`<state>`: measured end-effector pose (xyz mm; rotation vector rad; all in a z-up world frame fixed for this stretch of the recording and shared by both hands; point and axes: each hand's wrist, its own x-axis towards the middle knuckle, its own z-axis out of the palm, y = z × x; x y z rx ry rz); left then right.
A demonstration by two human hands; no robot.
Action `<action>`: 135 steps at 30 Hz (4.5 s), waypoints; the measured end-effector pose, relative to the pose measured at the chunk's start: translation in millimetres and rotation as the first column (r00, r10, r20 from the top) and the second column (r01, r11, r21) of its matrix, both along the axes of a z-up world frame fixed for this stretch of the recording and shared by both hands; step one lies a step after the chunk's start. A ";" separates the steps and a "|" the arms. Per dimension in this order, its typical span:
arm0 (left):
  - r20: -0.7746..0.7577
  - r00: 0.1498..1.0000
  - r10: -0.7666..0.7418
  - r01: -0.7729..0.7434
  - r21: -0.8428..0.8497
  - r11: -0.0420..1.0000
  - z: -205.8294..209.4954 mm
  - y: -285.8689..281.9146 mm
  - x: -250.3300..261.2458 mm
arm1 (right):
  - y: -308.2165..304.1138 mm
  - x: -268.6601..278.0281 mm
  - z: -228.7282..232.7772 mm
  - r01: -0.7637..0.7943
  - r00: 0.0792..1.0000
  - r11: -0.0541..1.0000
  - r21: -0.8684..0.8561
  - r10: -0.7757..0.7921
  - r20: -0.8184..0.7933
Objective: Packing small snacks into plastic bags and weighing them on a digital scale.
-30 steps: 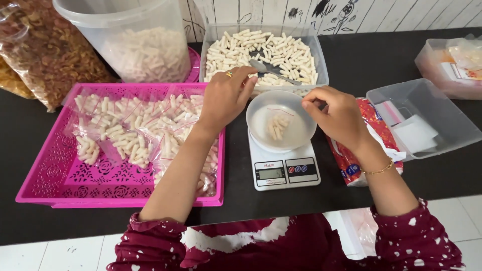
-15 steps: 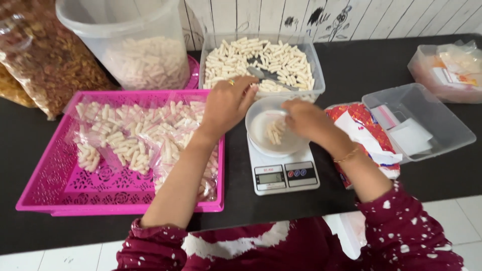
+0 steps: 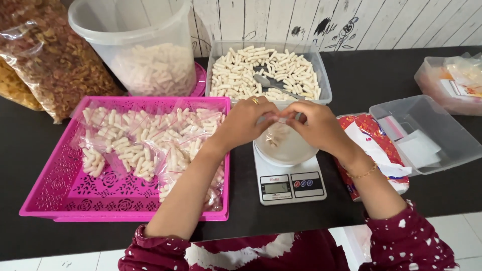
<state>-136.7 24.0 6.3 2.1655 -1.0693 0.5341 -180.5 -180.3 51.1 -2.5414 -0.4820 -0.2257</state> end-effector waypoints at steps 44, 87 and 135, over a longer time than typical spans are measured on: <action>-0.126 0.977 0.170 -0.210 -0.484 0.850 51.3 157.3 -119.2 | 108.7 -45.2 8.0 -0.453 0.887 0.842 0.293 0.394 0.241; 0.526 0.847 0.073 -0.061 -0.040 0.997 -73.6 -338.3 21.3 | -305.4 -5.9 -71.3 0.431 0.657 0.681 -0.592 -0.687 -0.312; 0.219 0.962 0.161 -0.205 0.194 0.960 -62.7 -387.8 32.0 | -298.3 -58.3 -26.2 0.521 0.746 0.366 0.771 -0.634 -0.203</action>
